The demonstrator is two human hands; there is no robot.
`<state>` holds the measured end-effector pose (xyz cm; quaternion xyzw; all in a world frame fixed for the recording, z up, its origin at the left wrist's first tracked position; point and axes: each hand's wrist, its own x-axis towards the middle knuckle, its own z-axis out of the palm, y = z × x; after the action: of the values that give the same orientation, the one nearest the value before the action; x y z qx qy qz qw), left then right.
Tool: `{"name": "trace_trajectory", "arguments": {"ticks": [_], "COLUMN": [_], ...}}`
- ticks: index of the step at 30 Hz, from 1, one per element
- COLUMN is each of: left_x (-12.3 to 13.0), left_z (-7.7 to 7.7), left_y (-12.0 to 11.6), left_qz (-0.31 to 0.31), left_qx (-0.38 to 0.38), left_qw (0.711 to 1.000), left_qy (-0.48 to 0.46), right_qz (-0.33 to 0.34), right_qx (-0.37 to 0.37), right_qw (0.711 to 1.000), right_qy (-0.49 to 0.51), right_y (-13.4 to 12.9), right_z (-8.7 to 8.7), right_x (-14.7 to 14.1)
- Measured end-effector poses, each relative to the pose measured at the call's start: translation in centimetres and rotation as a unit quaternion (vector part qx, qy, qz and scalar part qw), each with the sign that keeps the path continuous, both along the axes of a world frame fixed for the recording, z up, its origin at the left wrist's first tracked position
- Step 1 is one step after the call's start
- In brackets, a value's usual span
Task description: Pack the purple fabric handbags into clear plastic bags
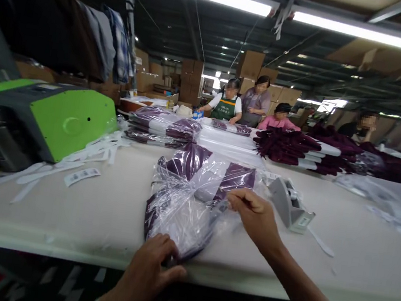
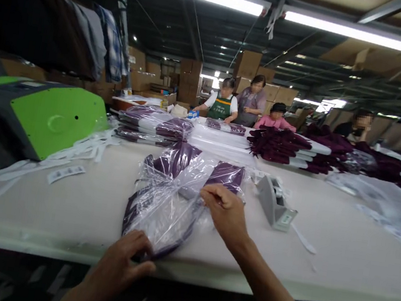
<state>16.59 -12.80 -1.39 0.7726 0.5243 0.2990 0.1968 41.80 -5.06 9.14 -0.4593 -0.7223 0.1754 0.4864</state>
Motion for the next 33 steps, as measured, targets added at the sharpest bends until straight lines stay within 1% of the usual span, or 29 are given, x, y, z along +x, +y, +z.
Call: {"name": "trace_trajectory", "arguments": {"ticks": [2, 4, 5, 7, 9, 11, 14, 18, 23, 25, 27, 28, 30, 31, 33], "left_x": [0.5, 1.0, 1.1, 1.2, 1.2, 1.0, 0.6, 0.0, -0.4, -0.6, -0.8, -0.9, -0.9, -0.7, -0.2], "left_z": [-1.1, -2.2, -2.7, -3.3, -3.8, -4.1, -4.3, -4.4, -4.6, -4.7, -4.4, -4.0, -2.4, -1.4, 0.8], "left_y": [0.4, 1.0, 1.3, 2.0, 2.6, 3.1, 3.5, 3.4, 3.2, 3.1, 3.2, 3.4, 4.3, 5.2, 7.8], "left_qz": [0.057, 0.091, 0.101, 0.127, 0.156, 0.177, 0.162, 0.142, 0.147, 0.137, 0.127, 0.123, 0.112, 0.103, 0.079], "left_qx": [0.082, 0.149, 0.168, 0.185, 0.185, 0.179, 0.187, 0.198, 0.160, 0.143, 0.123, 0.115, 0.115, 0.121, 0.127], "left_qw": [0.993, 0.977, 0.969, 0.958, 0.950, 0.942, 0.936, 0.939, 0.943, 0.948, 0.955, 0.959, 0.964, 0.966, 0.968], "left_qy": [0.069, 0.126, 0.147, 0.176, 0.198, 0.223, 0.250, 0.243, 0.253, 0.248, 0.237, 0.228, 0.211, 0.206, 0.203], "right_qz": [-0.005, -0.004, -0.002, 0.004, 0.009, 0.011, 0.009, -0.002, -0.012, -0.022, -0.037, -0.043, -0.050, -0.054, -0.062], "right_qx": [0.020, 0.036, 0.039, 0.035, 0.025, 0.013, -0.003, -0.026, -0.057, -0.068, -0.079, -0.085, -0.095, -0.099, -0.106], "right_qw": [0.999, 0.997, 0.996, 0.993, 0.991, 0.990, 0.989, 0.989, 0.989, 0.989, 0.988, 0.987, 0.986, 0.986, 0.985], "right_qy": [-0.029, -0.068, -0.085, -0.114, -0.134, -0.143, -0.150, -0.147, -0.133, -0.130, -0.130, -0.130, -0.127, -0.123, -0.118], "right_y": [3.3, 6.5, 8.0, 10.5, 12.3, 13.4, 14.2, 14.5, 14.3, 14.3, 14.3, 14.3, 14.3, 14.3, 14.3], "right_z": [-0.8, -2.2, -3.2, -5.5, -7.7, -9.6, -11.3, -12.0, -12.0, -12.0, -12.0, -12.0, -12.0, -12.0, -12.0], "right_x": [-1.6, -3.1, -3.7, -4.6, -5.0, -5.1, -5.0, -5.0, -5.2, -5.4, -5.5, -5.6, -5.6, -5.7, -5.7]}}
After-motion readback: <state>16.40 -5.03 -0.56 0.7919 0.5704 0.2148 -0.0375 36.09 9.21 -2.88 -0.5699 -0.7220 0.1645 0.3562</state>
